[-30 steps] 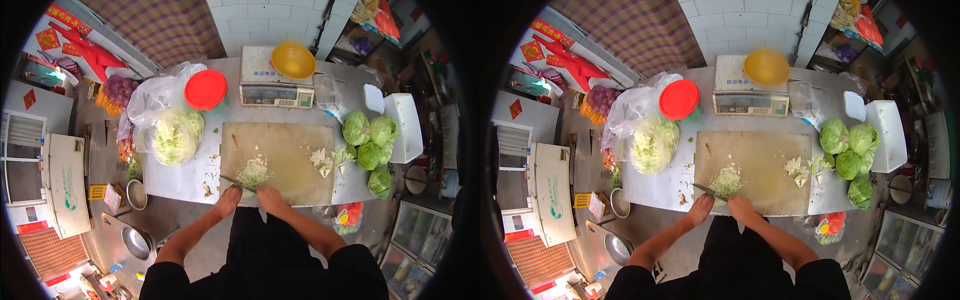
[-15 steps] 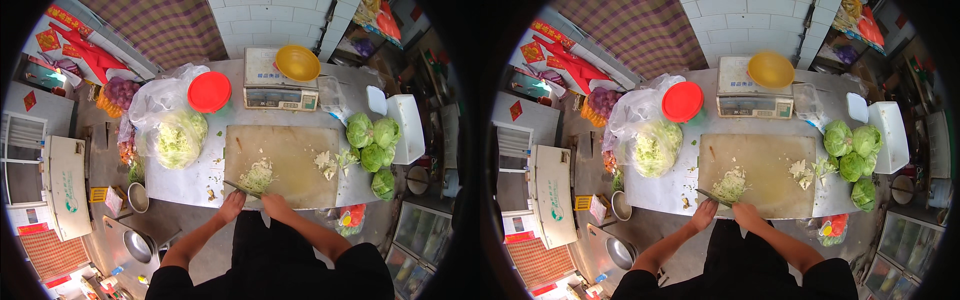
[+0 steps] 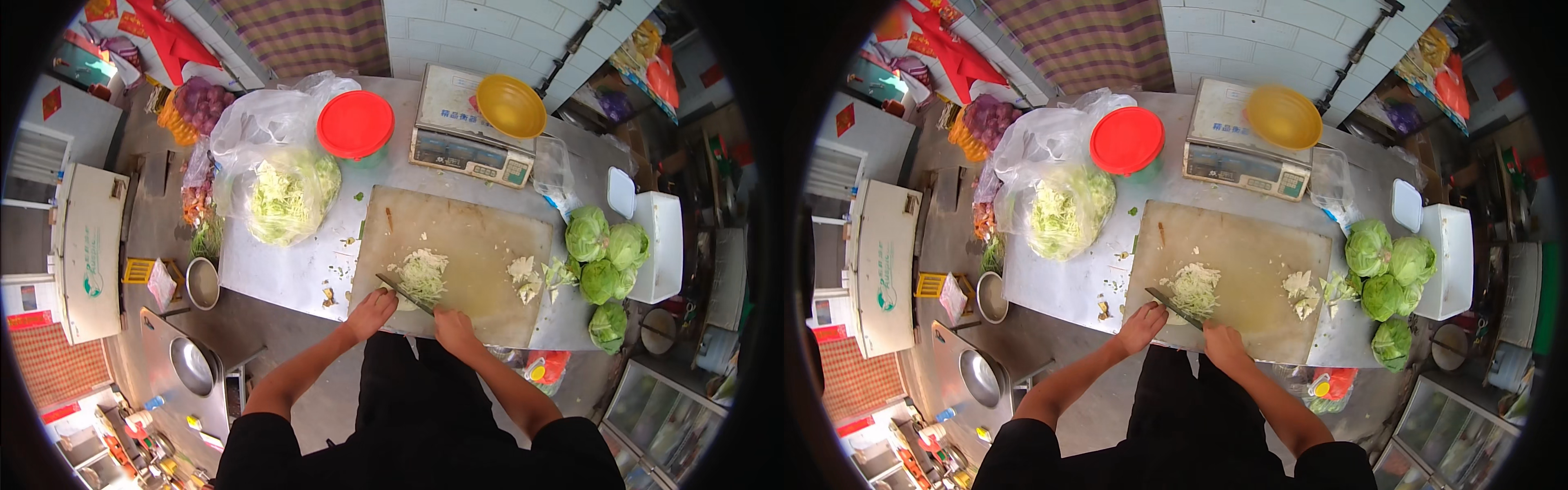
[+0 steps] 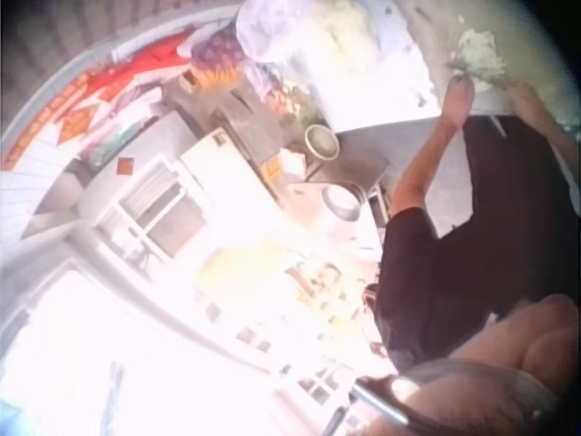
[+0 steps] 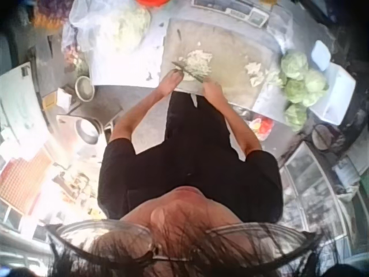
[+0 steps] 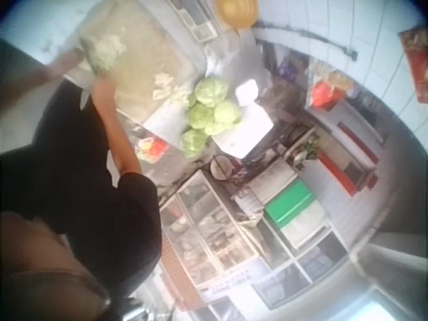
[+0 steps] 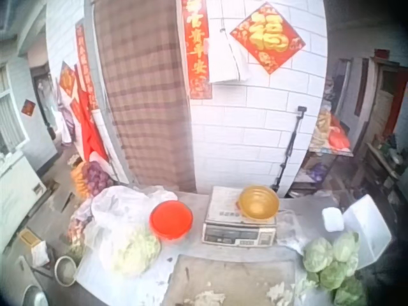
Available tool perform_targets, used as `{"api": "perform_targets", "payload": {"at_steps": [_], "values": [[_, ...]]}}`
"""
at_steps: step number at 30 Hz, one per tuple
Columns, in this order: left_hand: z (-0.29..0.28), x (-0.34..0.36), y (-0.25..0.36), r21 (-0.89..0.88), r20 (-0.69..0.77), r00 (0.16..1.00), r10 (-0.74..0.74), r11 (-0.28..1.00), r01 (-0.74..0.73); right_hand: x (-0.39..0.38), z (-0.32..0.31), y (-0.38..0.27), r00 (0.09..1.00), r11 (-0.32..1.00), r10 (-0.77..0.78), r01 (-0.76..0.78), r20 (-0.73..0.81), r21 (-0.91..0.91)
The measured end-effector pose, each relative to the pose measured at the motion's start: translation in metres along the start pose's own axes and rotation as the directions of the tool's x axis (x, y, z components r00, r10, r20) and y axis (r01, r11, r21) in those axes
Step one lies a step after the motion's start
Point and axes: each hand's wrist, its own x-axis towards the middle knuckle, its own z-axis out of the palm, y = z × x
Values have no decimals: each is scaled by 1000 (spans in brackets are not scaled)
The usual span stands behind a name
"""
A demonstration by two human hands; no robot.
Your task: The person removes outer leaves from a cabbage, then uses a knife to cut and chop the cabbage into small pieces on a cutting board. The chopped cabbage is gathered and placed into a plastic bag.
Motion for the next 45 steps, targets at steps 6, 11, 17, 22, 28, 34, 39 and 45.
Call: {"api": "perform_targets", "payload": {"at_steps": [6,11,17,22,28,34,39,45], "values": [[3,-4,-2,13,16,1000,-1,1000,1,-19,-36,-17,999,1000,-4,4,52,11],[10,0,-3,16,-14,1000,1,1000,0,34,14,-8,998,999,-38,40,-50,35],[13,-11,-1,-14,-21,998,-54,998,54,-3,-29,-22,998,999,-39,39,51,8],[12,-9,-2,-20,21,999,-42,999,43,30,-4,-24,997,997,-79,79,-15,9],[19,-16,3,-11,-9,998,-67,998,67,10,-13,-25,999,999,-37,38,30,-33],[5,-3,17,-104,-79,981,-180,980,172,38,10,-14,999,998,-42,41,28,43],[22,-4,29,-209,-179,923,-340,930,302,35,18,-13,995,996,-89,89,-34,5],[32,-5,40,-178,-299,856,-421,906,384,35,25,-16,992,988,-125,122,-27,-94]]}}
